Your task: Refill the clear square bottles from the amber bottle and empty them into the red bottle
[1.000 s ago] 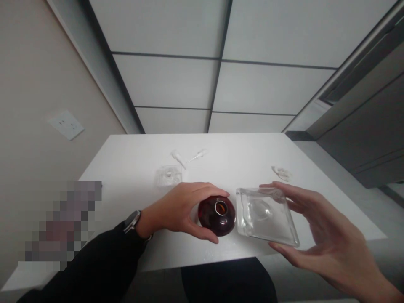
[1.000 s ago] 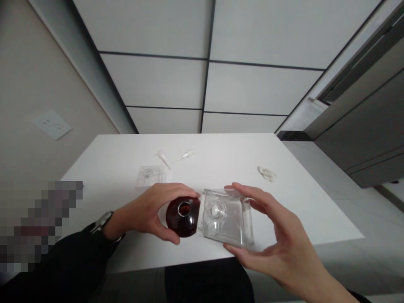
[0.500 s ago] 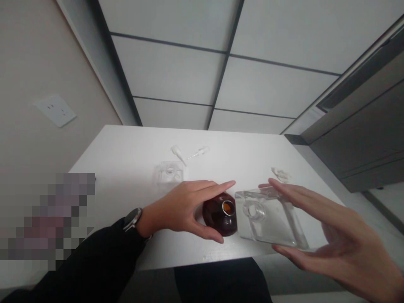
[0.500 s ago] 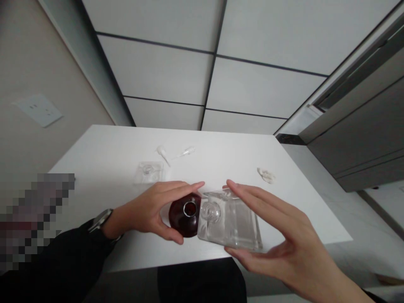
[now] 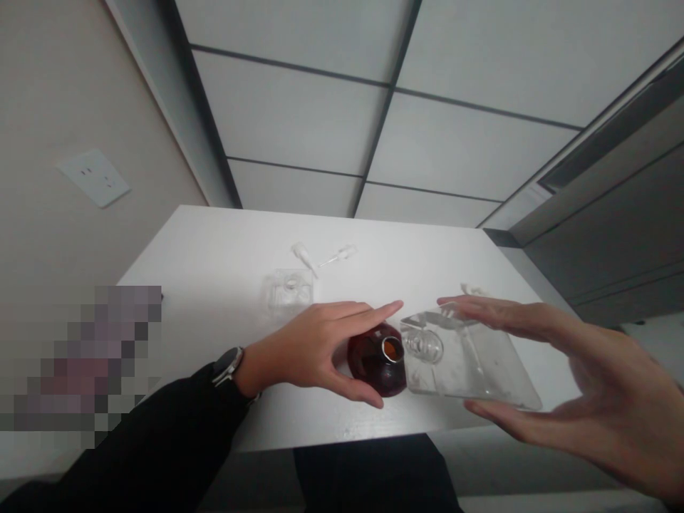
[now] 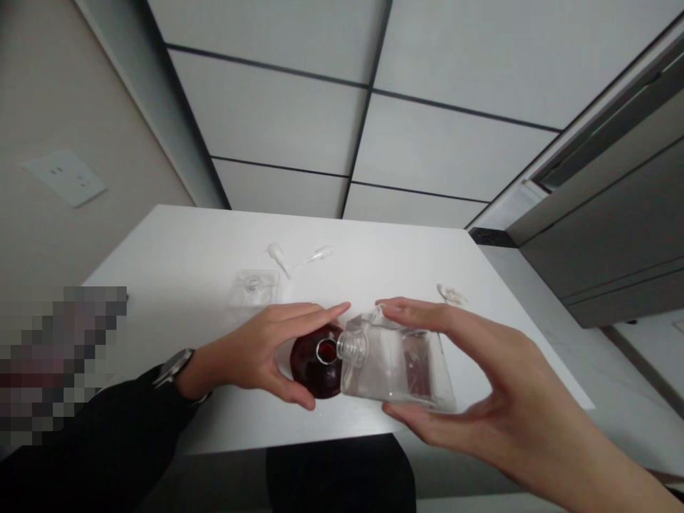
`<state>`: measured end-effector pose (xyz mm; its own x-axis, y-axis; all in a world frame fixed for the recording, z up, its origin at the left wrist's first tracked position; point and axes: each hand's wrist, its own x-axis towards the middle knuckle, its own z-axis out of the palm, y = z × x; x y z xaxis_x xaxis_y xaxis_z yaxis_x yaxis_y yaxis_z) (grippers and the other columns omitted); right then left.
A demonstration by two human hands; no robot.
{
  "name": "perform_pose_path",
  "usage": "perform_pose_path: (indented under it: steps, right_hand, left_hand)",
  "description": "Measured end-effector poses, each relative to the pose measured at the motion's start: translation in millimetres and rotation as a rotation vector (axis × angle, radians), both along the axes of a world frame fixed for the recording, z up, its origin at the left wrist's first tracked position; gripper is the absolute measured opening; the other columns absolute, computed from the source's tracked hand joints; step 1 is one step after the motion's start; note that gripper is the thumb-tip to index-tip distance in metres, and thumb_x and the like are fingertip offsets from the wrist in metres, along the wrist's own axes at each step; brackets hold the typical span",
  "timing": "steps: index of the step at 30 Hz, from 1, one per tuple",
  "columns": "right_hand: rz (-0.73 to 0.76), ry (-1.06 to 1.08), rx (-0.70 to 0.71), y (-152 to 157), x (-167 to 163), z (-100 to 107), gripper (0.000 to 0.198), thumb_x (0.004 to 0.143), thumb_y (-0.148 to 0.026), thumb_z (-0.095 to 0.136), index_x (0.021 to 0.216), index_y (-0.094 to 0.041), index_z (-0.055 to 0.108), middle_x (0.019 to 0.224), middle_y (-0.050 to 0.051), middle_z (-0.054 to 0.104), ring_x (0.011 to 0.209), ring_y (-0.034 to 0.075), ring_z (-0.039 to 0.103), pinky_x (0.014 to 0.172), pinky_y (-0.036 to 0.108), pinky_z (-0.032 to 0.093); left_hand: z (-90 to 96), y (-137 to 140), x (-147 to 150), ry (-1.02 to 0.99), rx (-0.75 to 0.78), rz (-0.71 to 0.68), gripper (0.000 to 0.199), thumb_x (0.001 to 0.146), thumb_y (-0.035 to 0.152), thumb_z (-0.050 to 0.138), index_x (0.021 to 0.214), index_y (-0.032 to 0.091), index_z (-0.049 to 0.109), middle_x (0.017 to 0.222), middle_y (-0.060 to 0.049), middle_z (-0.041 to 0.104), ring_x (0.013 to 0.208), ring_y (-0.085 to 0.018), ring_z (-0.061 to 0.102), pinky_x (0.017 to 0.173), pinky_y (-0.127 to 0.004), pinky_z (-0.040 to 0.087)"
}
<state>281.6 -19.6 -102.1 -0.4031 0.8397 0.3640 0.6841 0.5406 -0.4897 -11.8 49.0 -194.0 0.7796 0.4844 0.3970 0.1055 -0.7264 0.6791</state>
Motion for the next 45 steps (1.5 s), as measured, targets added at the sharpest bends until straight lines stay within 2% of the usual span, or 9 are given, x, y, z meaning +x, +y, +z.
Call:
perform_pose_path:
  steps: [5,9,12,24,31,35,39,45]
  right_hand:
    - [0.021,-0.056,0.026,3,-4,8,0.058,0.08,-0.06,0.086,0.134,-0.045,0.07,0.126,0.002,0.081,0.109,0.035,0.08,0.078,0.04,0.074]
    - [0.016,-0.135,0.036,2,-8,15,0.054,0.079,-0.05,0.087,0.13,-0.037,0.071,0.126,0.002,0.081,0.109,0.031,0.081,0.085,0.035,0.072]
    - [0.03,-0.152,0.05,2,-10,19,0.052,0.081,-0.049,0.086,0.128,-0.036,0.07,0.125,0.002,0.082,0.107,0.029,0.081,0.088,0.035,0.071]
    - [0.053,-0.164,0.043,5,-12,26,0.047,0.084,-0.052,0.082,0.127,-0.039,0.07,0.124,-0.001,0.082,0.107,0.028,0.082,0.082,0.031,0.071]
    - [0.029,-0.15,0.016,1,-9,25,0.051,0.083,-0.051,0.084,0.13,-0.038,0.07,0.126,0.002,0.081,0.11,0.031,0.08,0.075,0.03,0.072]
    - [0.02,-0.155,0.025,1,-7,25,0.054,0.08,-0.054,0.085,0.13,-0.041,0.071,0.124,-0.001,0.082,0.107,0.031,0.081,0.073,0.029,0.071]
    - [0.001,-0.146,-0.004,-2,-6,24,0.057,0.082,-0.053,0.085,0.135,-0.043,0.068,0.127,-0.001,0.08,0.111,0.03,0.08,0.061,0.024,0.069]
    - [0.04,-0.202,0.047,0,-10,27,0.054,0.085,-0.055,0.081,0.135,-0.041,0.067,0.12,0.002,0.082,0.102,0.029,0.082,0.077,0.031,0.071]
  left_hand:
    - [1.0,-1,1,-0.011,-0.006,-0.002,0.099,0.089,0.07,0.073,0.168,0.023,0.037,0.131,-0.014,0.073,0.112,-0.029,0.069,0.096,-0.038,0.053]
    - [1.6,0,2,-0.013,-0.01,-0.004,0.095,0.091,0.067,0.073,0.165,0.018,0.04,0.132,-0.015,0.073,0.113,-0.029,0.069,0.097,-0.038,0.053]
    - [1.7,1,2,-0.024,-0.008,-0.009,0.095,0.091,0.067,0.073,0.164,0.016,0.041,0.132,-0.016,0.073,0.113,-0.029,0.069,0.098,-0.038,0.053]
    - [1.5,1,3,-0.022,-0.027,-0.006,0.095,0.09,0.068,0.074,0.164,0.017,0.041,0.13,-0.015,0.073,0.112,-0.028,0.069,0.096,-0.038,0.053]
    - [-1.4,2,3,-0.05,-0.016,-0.016,0.096,0.089,0.068,0.075,0.165,0.019,0.041,0.129,-0.014,0.073,0.112,-0.028,0.07,0.097,-0.038,0.053]
    - [-1.9,3,3,-0.057,-0.001,-0.014,0.096,0.09,0.068,0.075,0.163,0.016,0.043,0.128,-0.015,0.074,0.111,-0.028,0.07,0.096,-0.038,0.053]
    - [-0.5,2,2,-0.048,-0.011,-0.009,0.094,0.09,0.067,0.075,0.162,0.016,0.044,0.128,-0.015,0.074,0.112,-0.028,0.07,0.097,-0.038,0.053]
    - [2.0,0,2,-0.017,-0.026,0.002,0.093,0.09,0.067,0.075,0.161,0.015,0.046,0.129,-0.015,0.074,0.114,-0.028,0.07,0.097,-0.037,0.053]
